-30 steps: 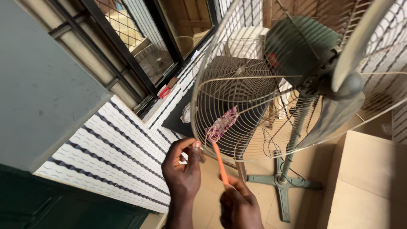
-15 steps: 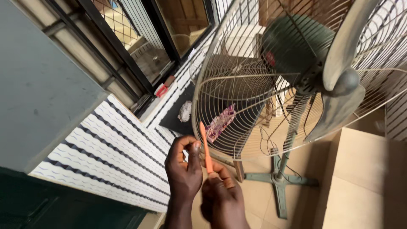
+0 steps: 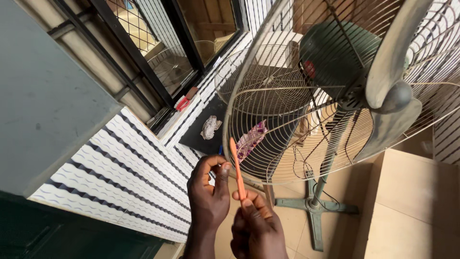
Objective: The person uses an orange toothbrush to scrub the blades and the metal cage of a standing fan. They systematically clean the fan blades and the wire mesh of the protective cage, rotating the fan head to access different areas.
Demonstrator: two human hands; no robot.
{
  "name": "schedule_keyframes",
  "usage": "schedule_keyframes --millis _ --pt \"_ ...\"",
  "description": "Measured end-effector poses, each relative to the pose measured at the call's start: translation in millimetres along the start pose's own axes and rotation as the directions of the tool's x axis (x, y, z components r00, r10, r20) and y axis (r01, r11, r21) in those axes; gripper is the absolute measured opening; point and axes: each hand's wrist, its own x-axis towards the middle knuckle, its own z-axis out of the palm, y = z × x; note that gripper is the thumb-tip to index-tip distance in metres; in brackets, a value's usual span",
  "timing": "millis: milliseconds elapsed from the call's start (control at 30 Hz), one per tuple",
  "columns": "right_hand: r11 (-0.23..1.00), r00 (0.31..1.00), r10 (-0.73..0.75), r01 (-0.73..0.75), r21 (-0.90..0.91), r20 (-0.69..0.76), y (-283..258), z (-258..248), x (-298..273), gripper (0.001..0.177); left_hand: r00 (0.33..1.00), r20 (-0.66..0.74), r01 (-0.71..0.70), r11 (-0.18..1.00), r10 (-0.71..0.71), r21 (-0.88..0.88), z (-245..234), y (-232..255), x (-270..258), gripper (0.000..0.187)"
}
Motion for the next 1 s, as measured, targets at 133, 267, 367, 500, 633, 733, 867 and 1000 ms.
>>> schedule_keyframes --millis 133,267,367,500,633,733,867,1000 --pt "0.999 0.999 -0.035 0.035 -0.015 -0.03 11.5 -13.2 23.4 0.02 1.0 0.029 -0.005 1.0 0.005 -0.001 1.4 2.0 0.9 0.012" --pt "0.997 0.975 0.066 -0.072 -0.019 -0.212 2.9 -24.0 25.0 0.018 1.0 0.019 -0.01 0.999 0.009 0.045 -1.2 3.8 -2.0 0.012" --pt "0.98 0.969 0.199 -0.199 0.018 -0.144 -15.6 2.5 -4.9 0.019 0.999 0.007 -0.05 0.997 0.05 0.063 -3.4 1.6 -5.9 0.012" --pt "0.991 0.981 0.12 -0.128 0.045 0.15 -23.8 23.4 -17.5 0.018 0.999 0.033 -0.038 0.998 0.039 -0.052 -3.1 0.8 -2.2 0.011" --pt "0.992 0.997 0.019 -0.01 -0.128 0.071 -7.0 -34.4 24.5 0.021 0.998 0.047 -0.03 1.0 0.029 0.003 -3.0 0.4 -4.0 0.011" --pt "0.921 0.993 -0.103 0.072 -0.384 -0.061 -0.1 -90.0 50.3 0.024 0.997 0.046 -0.059 0.998 0.06 -0.012 -2.2 -0.2 -0.5 0.01" --pt "0.369 0.732 -0.666 0.491 -0.79 0.144 -47.6 -111.5 58.1 0.026 0.987 0.012 -0.162 0.987 0.162 -0.014 -0.9 1.0 -2.9 0.01" --pt "0.552 0.672 -0.737 0.663 -0.506 0.078 -105.5 -79.2 103.3 0.023 0.991 -0.031 -0.13 0.991 0.131 0.008 4.0 6.0 -9.7 0.014"
